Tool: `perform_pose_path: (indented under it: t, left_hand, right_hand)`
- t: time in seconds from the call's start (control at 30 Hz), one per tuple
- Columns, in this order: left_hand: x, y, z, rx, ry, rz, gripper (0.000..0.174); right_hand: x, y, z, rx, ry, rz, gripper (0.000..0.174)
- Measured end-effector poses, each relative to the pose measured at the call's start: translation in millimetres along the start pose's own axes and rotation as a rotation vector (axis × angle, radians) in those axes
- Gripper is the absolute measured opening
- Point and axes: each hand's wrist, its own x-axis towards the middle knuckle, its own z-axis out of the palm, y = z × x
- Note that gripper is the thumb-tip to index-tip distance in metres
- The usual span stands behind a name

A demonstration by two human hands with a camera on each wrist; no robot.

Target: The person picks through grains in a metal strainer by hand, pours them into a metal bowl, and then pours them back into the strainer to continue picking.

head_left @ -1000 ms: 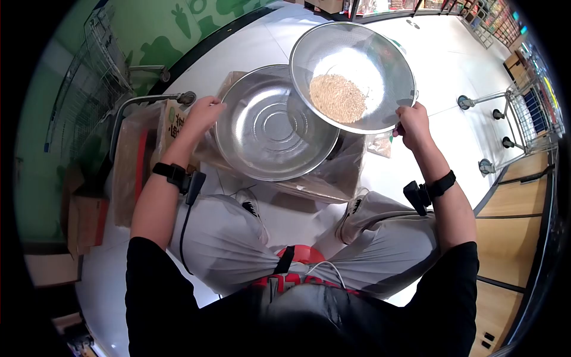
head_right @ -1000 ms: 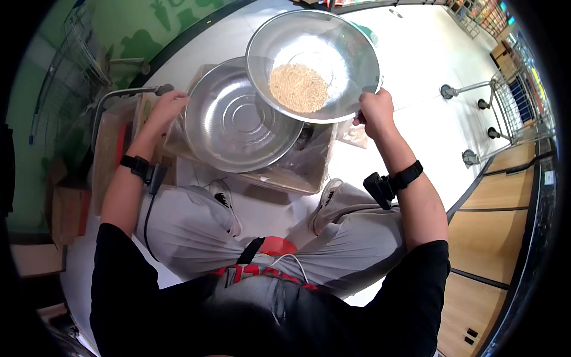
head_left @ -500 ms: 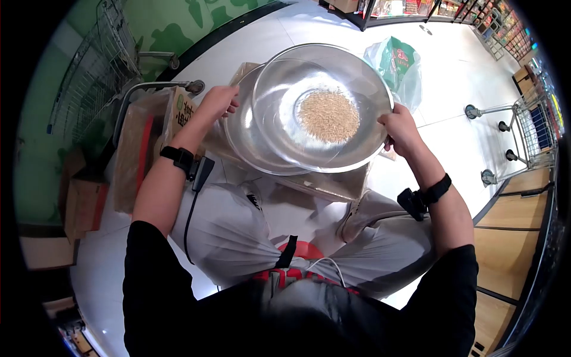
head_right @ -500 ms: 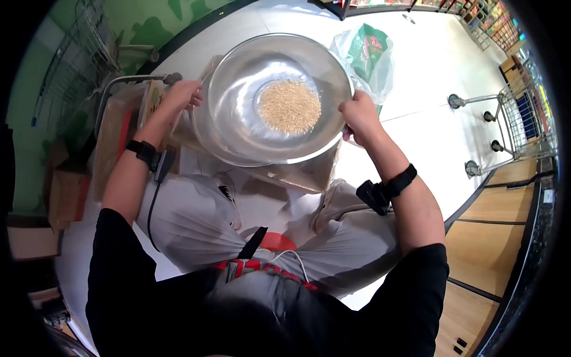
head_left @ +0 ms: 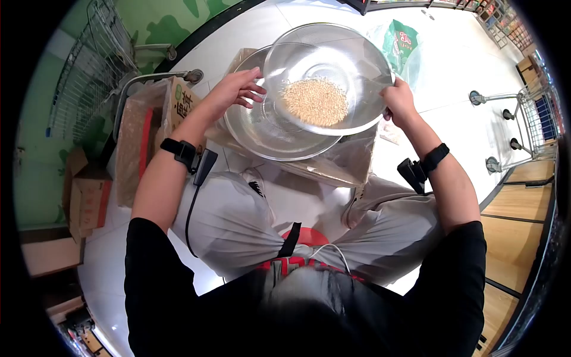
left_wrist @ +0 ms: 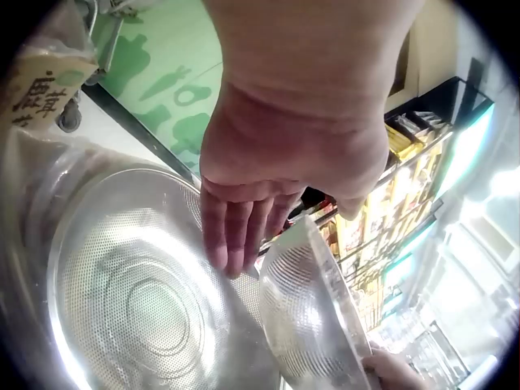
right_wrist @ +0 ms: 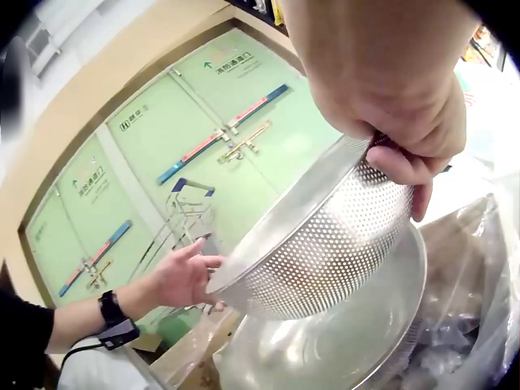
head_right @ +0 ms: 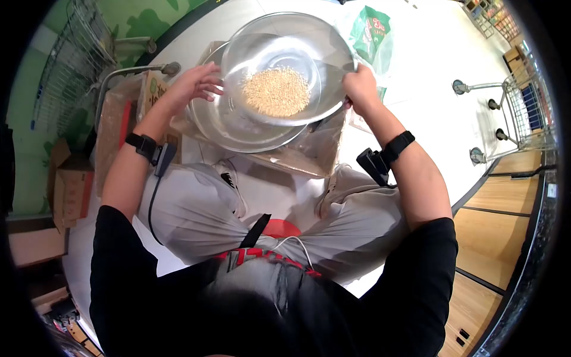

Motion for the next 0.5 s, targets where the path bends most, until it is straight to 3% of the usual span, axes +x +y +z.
perform_pose_path:
  t: [0.1,0.23,0.33,0.4,0.5]
  left_hand:
    - [5,-3,0,0.024,0.024,-0.009,0.055]
    - [17,-13,-7,-0.004,-0.008,-0.007,0.055]
    - [20,-13,-7,0.109,0.024,0.017,0.052]
    - [13,-10,-6,0.053,-0.004,-0.046,0.054]
    - [8,-12,-4,-0.031,0.096,-0.021,0.05]
  right_hand:
    - [10,7,-3,0.077,0.079,0.067,0.032]
    - [-18,-3,14,0.043,-0.156,-0.009,0.028]
    - [-18,-6,12,0.014,-0.141,0.059,0.029]
    - [2,6,1,0.001,0.005,0.076,0.028]
    - [13,20,-1,0.114,0.0,0.096,0.028]
